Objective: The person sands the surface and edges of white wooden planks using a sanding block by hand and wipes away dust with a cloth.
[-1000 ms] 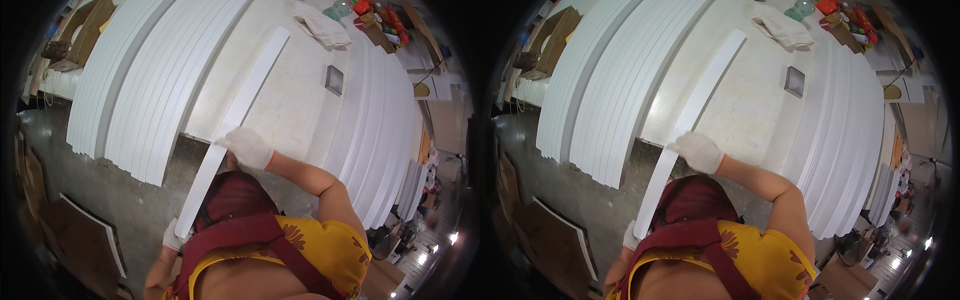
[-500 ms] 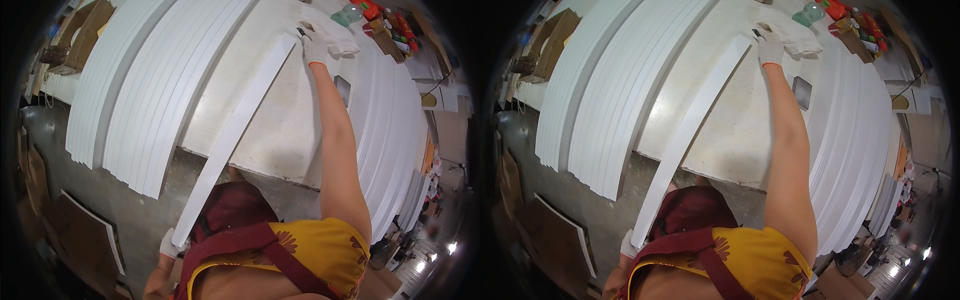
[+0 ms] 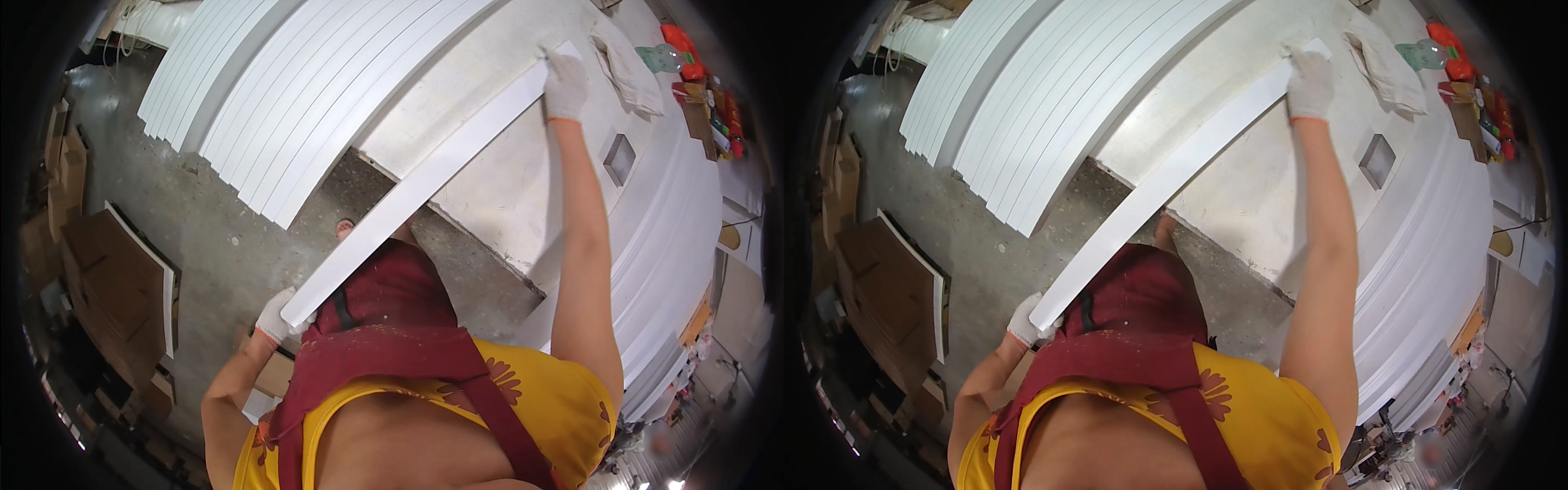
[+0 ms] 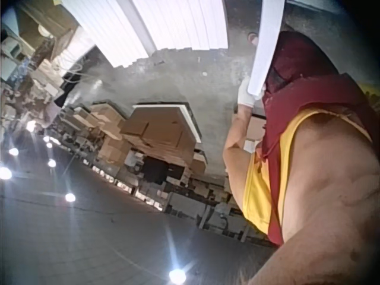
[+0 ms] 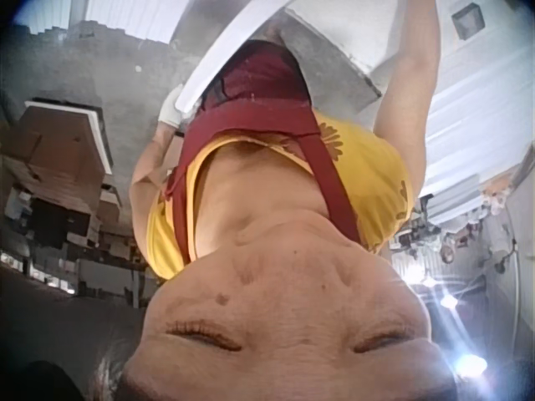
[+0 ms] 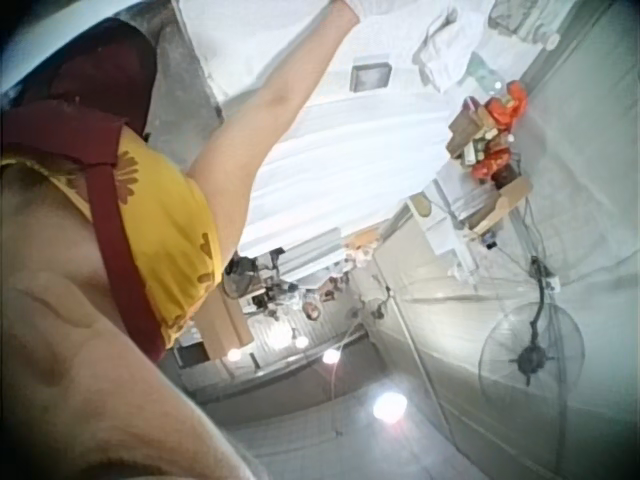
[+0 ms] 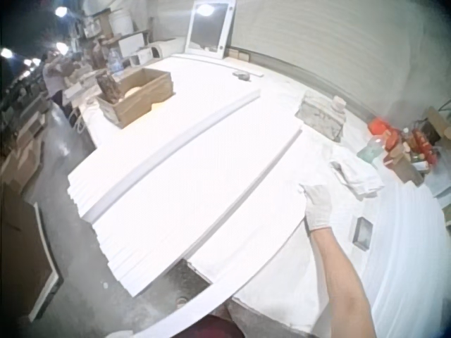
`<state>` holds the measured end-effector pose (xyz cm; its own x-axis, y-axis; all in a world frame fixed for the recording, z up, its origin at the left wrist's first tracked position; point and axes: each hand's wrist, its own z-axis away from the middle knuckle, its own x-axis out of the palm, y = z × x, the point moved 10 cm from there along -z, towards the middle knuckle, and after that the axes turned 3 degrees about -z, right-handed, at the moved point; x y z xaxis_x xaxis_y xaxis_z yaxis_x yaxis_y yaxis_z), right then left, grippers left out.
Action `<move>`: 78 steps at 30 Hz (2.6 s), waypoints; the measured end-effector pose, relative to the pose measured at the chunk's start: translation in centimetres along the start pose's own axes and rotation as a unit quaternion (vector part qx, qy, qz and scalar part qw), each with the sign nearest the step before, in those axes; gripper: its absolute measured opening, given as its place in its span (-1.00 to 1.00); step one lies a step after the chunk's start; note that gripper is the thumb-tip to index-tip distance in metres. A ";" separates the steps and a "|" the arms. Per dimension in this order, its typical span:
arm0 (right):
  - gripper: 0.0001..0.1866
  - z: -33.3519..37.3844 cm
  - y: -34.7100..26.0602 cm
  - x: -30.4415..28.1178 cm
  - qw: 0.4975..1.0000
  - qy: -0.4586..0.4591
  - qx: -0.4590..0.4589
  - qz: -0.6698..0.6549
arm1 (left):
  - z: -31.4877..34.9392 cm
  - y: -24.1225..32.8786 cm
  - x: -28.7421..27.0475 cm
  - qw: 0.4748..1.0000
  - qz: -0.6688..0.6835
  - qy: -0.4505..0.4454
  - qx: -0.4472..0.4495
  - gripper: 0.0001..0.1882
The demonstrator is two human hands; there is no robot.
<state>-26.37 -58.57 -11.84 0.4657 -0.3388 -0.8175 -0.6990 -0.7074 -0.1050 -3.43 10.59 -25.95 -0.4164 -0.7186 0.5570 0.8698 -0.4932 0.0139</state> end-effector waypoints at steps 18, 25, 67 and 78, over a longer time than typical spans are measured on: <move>-0.72 20.2 -39.3 -10.0 0.932 -0.234 -0.060 -0.270 | -2.0 -0.3 3.0 0.996 -0.005 -0.085 0.016 -0.51; -0.71 10.3 -15.4 -5.1 0.980 -0.022 0.149 -0.134 | -3.6 0.1 7.6 0.993 0.026 -0.111 0.015 -0.61; -0.71 20.9 -41.1 -12.2 0.958 -0.073 -0.024 -0.277 | -5.1 1.6 15.3 0.945 0.153 -0.283 0.050 0.09; -0.75 18.5 -35.9 -11.8 0.927 -0.140 0.146 -0.317 | -4.6 2.1 15.4 0.922 0.181 -0.335 0.061 0.13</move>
<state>-16.81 -17.70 -8.88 0.7020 0.2900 -0.6505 -0.4695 -0.4984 -0.7288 -9.26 -3.76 -21.17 0.1298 -0.3406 0.9312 0.9601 -0.1916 -0.2039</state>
